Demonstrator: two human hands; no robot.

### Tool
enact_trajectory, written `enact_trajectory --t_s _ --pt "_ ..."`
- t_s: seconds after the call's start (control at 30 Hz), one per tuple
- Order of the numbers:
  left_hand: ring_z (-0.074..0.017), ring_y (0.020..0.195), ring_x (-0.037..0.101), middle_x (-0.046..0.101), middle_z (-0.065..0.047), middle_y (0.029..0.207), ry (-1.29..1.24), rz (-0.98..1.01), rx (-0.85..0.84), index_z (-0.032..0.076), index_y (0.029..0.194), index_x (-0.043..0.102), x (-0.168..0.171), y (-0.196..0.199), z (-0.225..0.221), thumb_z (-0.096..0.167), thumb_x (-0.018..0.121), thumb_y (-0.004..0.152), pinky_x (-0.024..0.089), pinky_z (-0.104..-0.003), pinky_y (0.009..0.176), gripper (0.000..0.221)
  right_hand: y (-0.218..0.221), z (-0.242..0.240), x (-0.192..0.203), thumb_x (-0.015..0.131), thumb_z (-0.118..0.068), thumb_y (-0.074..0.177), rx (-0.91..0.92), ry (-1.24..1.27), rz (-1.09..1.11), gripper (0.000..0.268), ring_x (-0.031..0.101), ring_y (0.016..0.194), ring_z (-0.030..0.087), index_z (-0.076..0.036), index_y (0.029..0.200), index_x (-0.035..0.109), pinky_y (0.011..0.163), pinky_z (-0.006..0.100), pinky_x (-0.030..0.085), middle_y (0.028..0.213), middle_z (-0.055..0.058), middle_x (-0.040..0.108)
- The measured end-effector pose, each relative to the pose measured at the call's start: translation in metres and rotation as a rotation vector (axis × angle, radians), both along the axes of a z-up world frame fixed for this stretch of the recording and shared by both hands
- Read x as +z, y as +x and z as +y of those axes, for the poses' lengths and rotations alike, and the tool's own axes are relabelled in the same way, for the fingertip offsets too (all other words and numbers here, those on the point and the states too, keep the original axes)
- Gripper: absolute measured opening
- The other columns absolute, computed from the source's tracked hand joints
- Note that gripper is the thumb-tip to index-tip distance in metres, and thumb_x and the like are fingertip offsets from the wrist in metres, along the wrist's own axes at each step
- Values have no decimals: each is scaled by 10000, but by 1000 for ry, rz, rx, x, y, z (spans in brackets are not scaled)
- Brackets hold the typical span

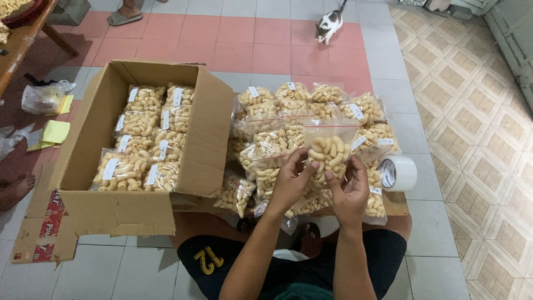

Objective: Packing small plastic bags of snacks into a cardboard box while sitting on the floor.

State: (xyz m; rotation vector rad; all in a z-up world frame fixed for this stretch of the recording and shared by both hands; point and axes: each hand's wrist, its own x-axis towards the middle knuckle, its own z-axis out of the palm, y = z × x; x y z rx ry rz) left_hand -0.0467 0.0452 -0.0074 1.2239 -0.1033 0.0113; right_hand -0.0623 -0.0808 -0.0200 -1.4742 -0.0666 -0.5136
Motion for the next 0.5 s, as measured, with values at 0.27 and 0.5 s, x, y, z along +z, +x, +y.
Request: enact_trajectory --t_s 0.27,0.5 --pt "-143 986 573 693 -82 1038 148 -91 -116 73 1201 673 10 -6 10 86 630 964 500 -341 876 241 -1 -15 -2 655 -185 946 -47 95 5 309 584 1002 184 -7 1188 584 909 387 502 1020 112 608" --pt "-148 787 556 703 -149 907 257 -124 -163 75 1254 662 21 -11 6 143 640 976 503 -353 750 287 -4 -14 16 684 -65 927 -97 102 -72 114 571 957 158 -5 1023 695 905 392 472 944 114 630"
